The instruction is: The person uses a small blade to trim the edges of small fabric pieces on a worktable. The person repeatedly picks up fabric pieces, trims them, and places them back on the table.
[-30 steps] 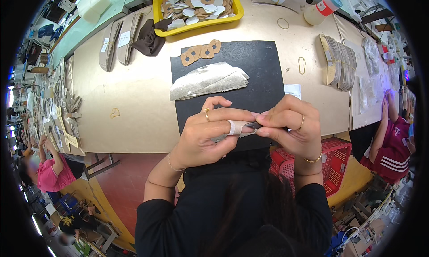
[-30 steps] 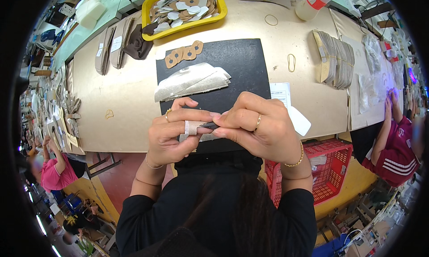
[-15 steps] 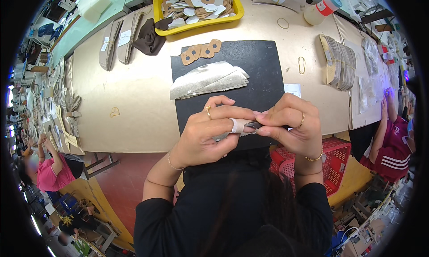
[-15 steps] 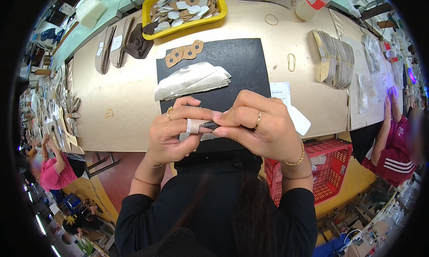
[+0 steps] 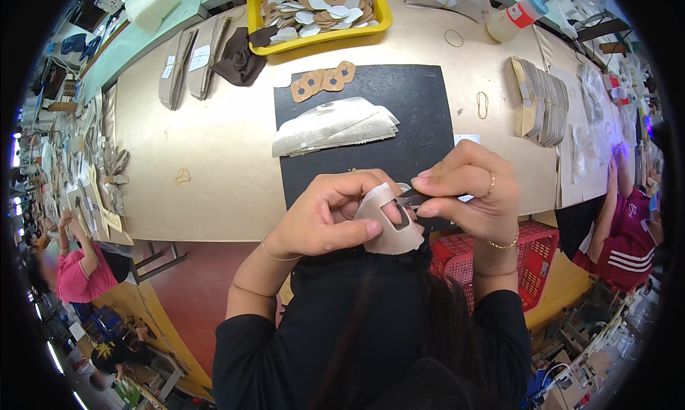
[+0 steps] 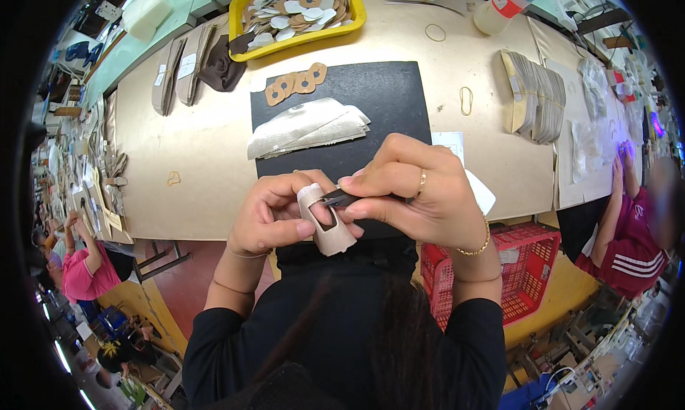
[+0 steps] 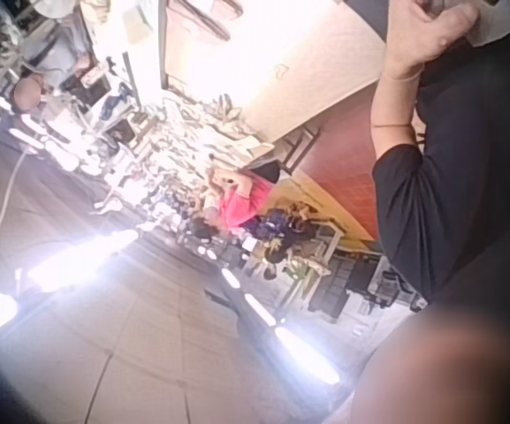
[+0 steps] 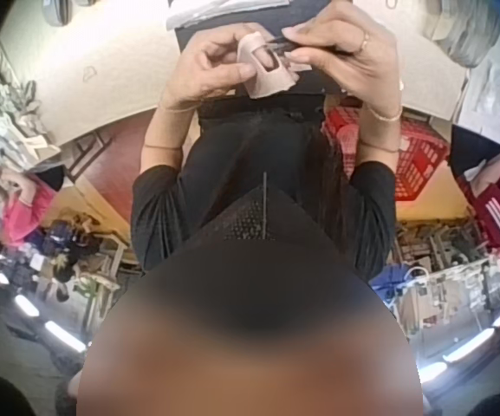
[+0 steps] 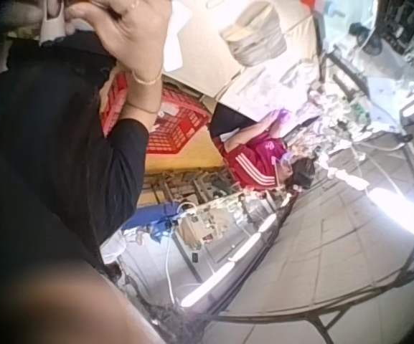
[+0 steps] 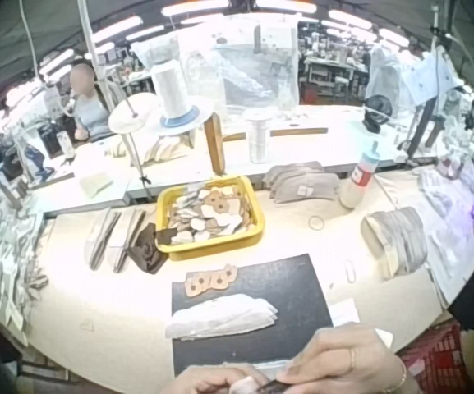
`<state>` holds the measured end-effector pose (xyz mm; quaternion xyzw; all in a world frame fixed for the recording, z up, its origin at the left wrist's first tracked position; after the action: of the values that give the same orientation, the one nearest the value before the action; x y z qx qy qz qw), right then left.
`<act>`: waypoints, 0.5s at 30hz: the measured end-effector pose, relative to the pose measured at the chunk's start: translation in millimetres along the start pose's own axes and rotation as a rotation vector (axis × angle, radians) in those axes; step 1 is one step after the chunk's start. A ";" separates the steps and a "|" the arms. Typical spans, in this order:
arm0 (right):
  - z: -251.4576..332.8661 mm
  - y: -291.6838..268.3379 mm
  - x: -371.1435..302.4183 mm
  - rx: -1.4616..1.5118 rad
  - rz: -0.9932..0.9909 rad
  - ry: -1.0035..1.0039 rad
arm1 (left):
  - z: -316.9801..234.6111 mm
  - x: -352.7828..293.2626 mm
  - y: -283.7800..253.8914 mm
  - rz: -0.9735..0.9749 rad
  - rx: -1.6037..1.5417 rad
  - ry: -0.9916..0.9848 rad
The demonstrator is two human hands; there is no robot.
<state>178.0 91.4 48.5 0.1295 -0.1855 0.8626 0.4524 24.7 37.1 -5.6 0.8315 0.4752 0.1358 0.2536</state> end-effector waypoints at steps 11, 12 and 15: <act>-0.6 4.9 1.1 -0.063 0.061 -0.006 | 7.6 -1.7 2.9 0.049 -0.160 -0.065; -0.4 4.6 0.7 -0.076 0.062 -0.014 | 7.9 -1.6 3.3 0.054 -0.171 -0.073; 0.2 4.2 0.2 -0.090 0.052 -0.047 | 9.9 -1.4 4.3 0.065 -0.227 -0.121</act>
<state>174.4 89.2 47.9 0.1242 -0.2381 0.8617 0.4306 31.8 31.2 -11.5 0.8190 0.4134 0.1464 0.3700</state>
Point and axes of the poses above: each hand's wrist, its own x-axis towards the middle knuckle, its own y-axis out of the palm, z = x × y, the point moved 6 cm from there along x, towards the middle knuckle, and after that the axes turned 8 degrees about x, right-handed, at the moved point
